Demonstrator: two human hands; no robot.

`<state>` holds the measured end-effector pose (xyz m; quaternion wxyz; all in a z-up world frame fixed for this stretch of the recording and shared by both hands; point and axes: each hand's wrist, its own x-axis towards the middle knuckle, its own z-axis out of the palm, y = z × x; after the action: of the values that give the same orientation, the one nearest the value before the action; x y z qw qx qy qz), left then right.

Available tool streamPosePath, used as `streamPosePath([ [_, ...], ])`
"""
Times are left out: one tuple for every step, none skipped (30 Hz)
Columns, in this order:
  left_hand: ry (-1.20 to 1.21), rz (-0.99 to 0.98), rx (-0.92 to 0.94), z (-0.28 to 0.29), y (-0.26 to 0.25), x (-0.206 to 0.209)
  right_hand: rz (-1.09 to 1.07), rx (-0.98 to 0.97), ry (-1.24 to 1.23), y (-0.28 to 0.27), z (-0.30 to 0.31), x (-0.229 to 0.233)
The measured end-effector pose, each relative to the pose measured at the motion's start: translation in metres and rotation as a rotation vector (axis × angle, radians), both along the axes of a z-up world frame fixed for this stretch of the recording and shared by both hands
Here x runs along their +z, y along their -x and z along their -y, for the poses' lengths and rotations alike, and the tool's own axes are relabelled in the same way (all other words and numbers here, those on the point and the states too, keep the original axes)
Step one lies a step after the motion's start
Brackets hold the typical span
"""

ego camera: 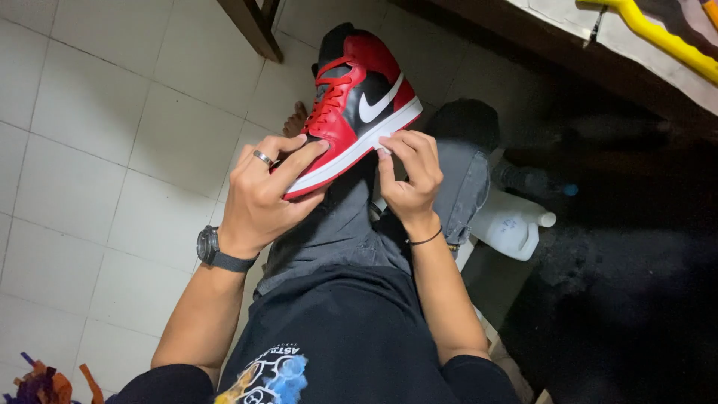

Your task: The person scrubs a red and black high-top sneaker with a small brush, focusing on the white midsole, red outsole, and upper. They briefly spray a liquid onto the shoe and continue scrubbing different areas, including the sole and toe box.

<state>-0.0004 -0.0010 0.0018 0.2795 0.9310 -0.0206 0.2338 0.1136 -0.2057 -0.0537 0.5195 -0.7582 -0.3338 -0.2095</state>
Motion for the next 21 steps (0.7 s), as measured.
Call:
streamPosePath([
  [0.013,-0.013,0.003,0.001,0.0,0.002,0.011,-0.012,0.015,-0.001,0.0,-0.002],
  [0.027,-0.025,0.008,0.002,0.001,0.004,0.023,-0.024,0.03,-0.002,-0.001,-0.003],
  [0.027,-0.027,0.011,0.003,0.002,0.001,0.021,-0.021,0.029,-0.004,0.001,-0.003],
  [0.026,-0.017,0.016,0.003,0.003,-0.002,0.037,-0.047,0.059,-0.005,0.001,-0.003],
  [0.026,-0.007,0.022,0.004,0.004,-0.004,0.053,-0.072,0.088,-0.006,0.002,-0.004],
  [0.025,-0.014,0.025,0.006,0.004,-0.006,0.045,-0.069,0.088,-0.004,0.001,-0.004],
  [0.036,-0.008,0.025,0.008,0.004,-0.008,0.007,-0.06,0.071,-0.002,0.0,-0.004],
  [0.047,0.002,0.021,0.01,0.003,-0.01,-0.027,-0.055,0.054,-0.001,-0.001,-0.004],
  [0.045,0.0,0.02,0.012,0.006,-0.009,-0.029,-0.056,0.052,0.012,-0.007,0.006],
  [0.049,-0.002,0.018,0.012,0.005,-0.01,-0.041,0.022,-0.031,0.022,-0.013,0.014],
  [0.052,-0.003,0.015,0.013,0.004,-0.01,-0.052,0.099,-0.114,0.033,-0.019,0.023],
  [0.052,-0.008,0.014,0.011,0.004,-0.011,-0.056,0.098,-0.115,0.028,-0.017,0.018],
  [0.042,-0.003,0.017,0.01,0.004,-0.012,0.024,0.072,-0.068,0.023,-0.016,0.012],
  [0.036,0.005,0.018,0.008,0.003,-0.015,0.108,0.044,-0.018,0.017,-0.013,0.007],
  [0.037,0.004,0.013,0.009,0.003,-0.013,0.107,0.04,-0.016,0.009,-0.008,0.001],
  [0.03,0.009,0.013,0.009,0.003,-0.011,0.092,-0.009,0.004,0.0,-0.004,-0.005],
  [0.023,0.014,0.013,0.009,0.003,-0.009,0.077,-0.059,0.025,-0.009,0.0,-0.011],
  [0.021,0.017,0.018,0.01,0.001,-0.009,0.081,-0.054,0.022,0.0,-0.008,0.0],
  [0.006,0.024,0.019,0.01,0.0,-0.009,0.027,0.024,-0.043,0.009,-0.015,0.011],
  [-0.002,0.018,0.009,0.013,0.001,-0.008,-0.041,0.091,-0.102,0.024,-0.02,0.023],
  [0.004,0.007,0.005,0.016,0.005,-0.008,-0.051,0.086,-0.097,0.028,-0.017,0.02],
])
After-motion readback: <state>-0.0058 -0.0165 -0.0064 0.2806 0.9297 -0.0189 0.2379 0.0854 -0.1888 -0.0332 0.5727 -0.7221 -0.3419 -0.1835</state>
